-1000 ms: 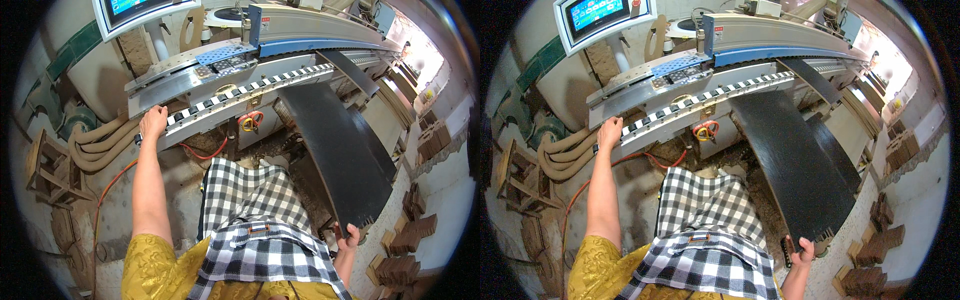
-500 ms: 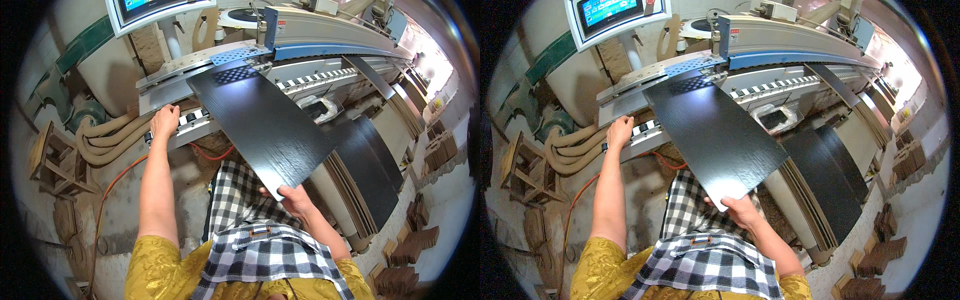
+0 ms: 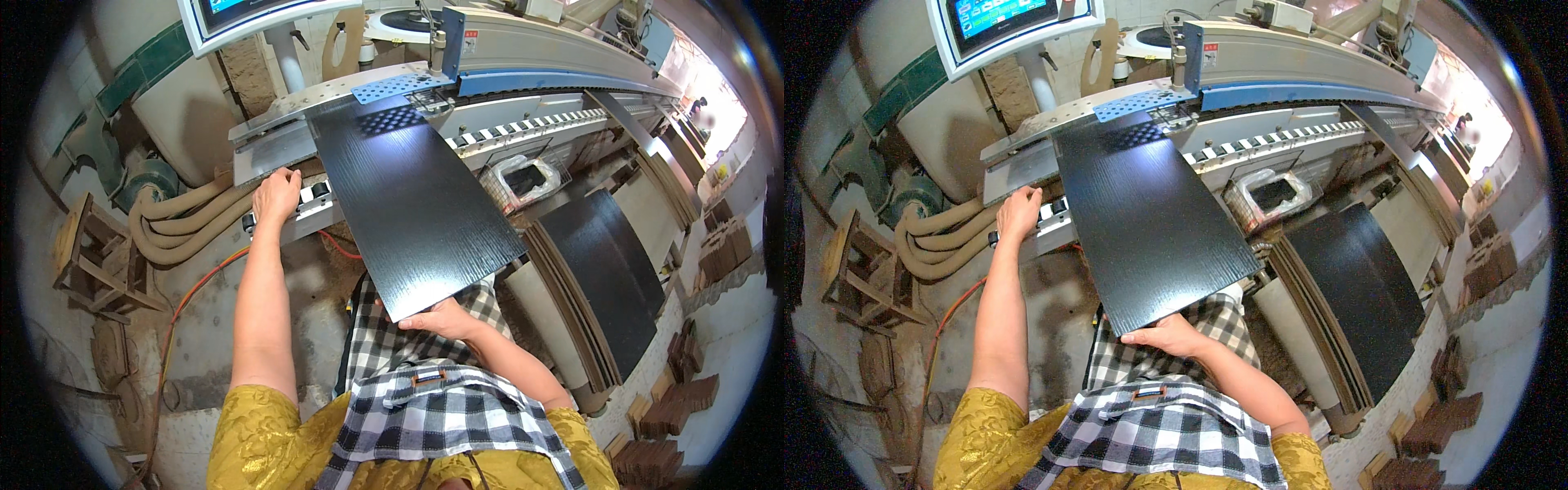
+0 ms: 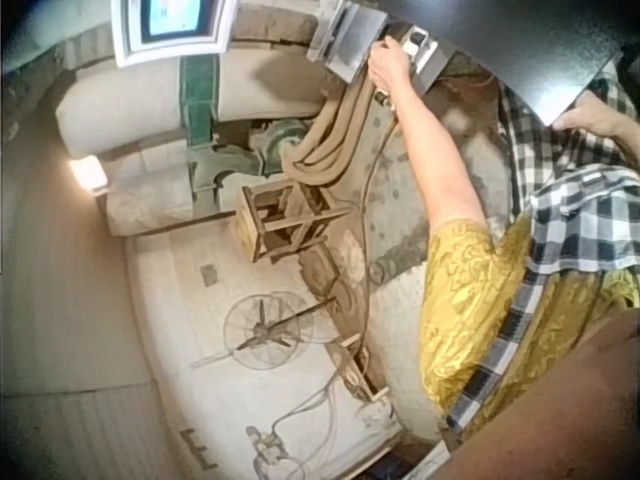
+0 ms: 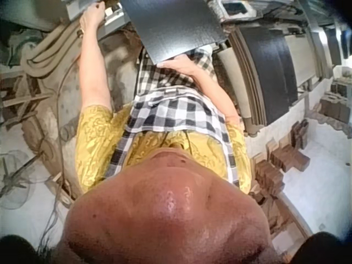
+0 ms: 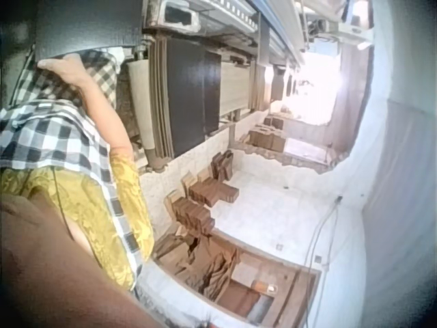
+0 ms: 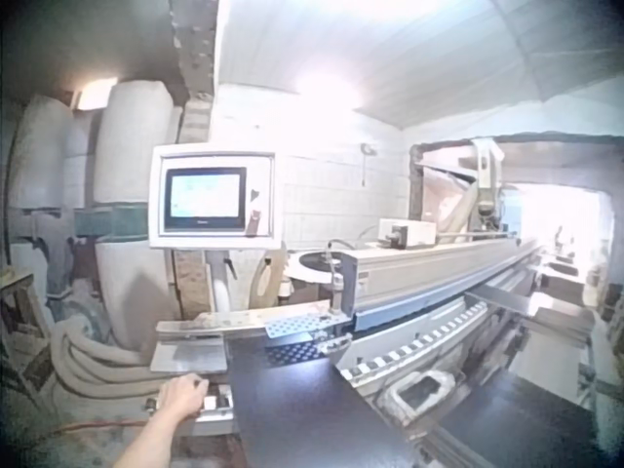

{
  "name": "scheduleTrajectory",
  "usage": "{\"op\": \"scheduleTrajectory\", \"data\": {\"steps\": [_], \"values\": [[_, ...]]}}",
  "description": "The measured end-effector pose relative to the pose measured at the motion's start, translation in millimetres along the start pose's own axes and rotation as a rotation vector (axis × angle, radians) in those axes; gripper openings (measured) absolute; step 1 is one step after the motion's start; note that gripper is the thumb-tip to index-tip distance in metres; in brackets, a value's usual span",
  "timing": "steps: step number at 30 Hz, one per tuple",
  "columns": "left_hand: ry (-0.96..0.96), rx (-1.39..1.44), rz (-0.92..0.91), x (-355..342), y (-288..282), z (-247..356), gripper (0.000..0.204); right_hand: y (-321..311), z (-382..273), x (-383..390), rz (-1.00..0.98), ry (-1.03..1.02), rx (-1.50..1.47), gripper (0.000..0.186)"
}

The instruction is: The person operates a large industrial sanding machine, feeding dark rectangular panels through the machine one at a time. They guide each panel with both hands, then stack the finished pieces on a nearby table.

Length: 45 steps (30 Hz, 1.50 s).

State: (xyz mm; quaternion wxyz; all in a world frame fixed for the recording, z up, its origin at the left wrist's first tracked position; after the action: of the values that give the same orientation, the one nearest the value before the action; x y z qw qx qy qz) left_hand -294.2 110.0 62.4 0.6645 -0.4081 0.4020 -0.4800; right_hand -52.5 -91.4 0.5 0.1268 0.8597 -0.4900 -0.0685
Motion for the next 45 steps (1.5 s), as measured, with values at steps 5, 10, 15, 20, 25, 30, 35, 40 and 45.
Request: {"op": "scheduleTrajectory", "data": {"steps": [5,10,15,20,25,30,35,40,45], "values": [[-0.007,0.002,-0.005,1,-1,1,0.037,-13,8,5,0.063,-0.051,0.066,0.032],[-0.004,0.014,-0.002,-2,3,-3,0.037,-29,9,17,0.189,0.039,-0.014,0.027],[-0.007,-0.007,0.002,-4,4,-3,0.037,-55,12,28,0.296,-0.082,-0.045,0.026],[-0.002,-0.01,0.01,-3,4,-4,0.037,-76,2,43,0.397,-0.098,-0.02,0.018],[0.01,-0.019,0.026,-3,4,-2,0.037,-113,5,63,0.616,-0.122,-0.035,0.02],[0.003,-0.018,0.019,-1,2,-1,0.037,-142,-1,83,0.814,-0.174,-0.122,0.026],[0.019,-0.021,0.017,-4,3,-2,0.038,-175,-32,126,1.068,-0.224,0.081,0.031],[0.013,-0.015,0.01,-2,2,-1,0.039,-184,-55,250,1.502,-0.241,0.794,0.027],[-0.011,-0.024,0.01,-1,0,-1,0.038,-180,-48,383,1.783,0.371,1.76,0.037]]}}
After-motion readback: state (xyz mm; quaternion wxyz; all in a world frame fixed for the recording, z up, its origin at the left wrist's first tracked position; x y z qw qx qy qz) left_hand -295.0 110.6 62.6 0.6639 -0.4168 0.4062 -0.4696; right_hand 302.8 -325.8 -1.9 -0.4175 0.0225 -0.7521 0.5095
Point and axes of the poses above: each hand's wrist, its own x-axis away from the middle knuckle, its own y-axis out of the palm, z = x × y, the point moved 5 cm from there along -x, towards the middle knuckle, and after that the axes turned 2 degrees about -x, right-handed, at the moved point
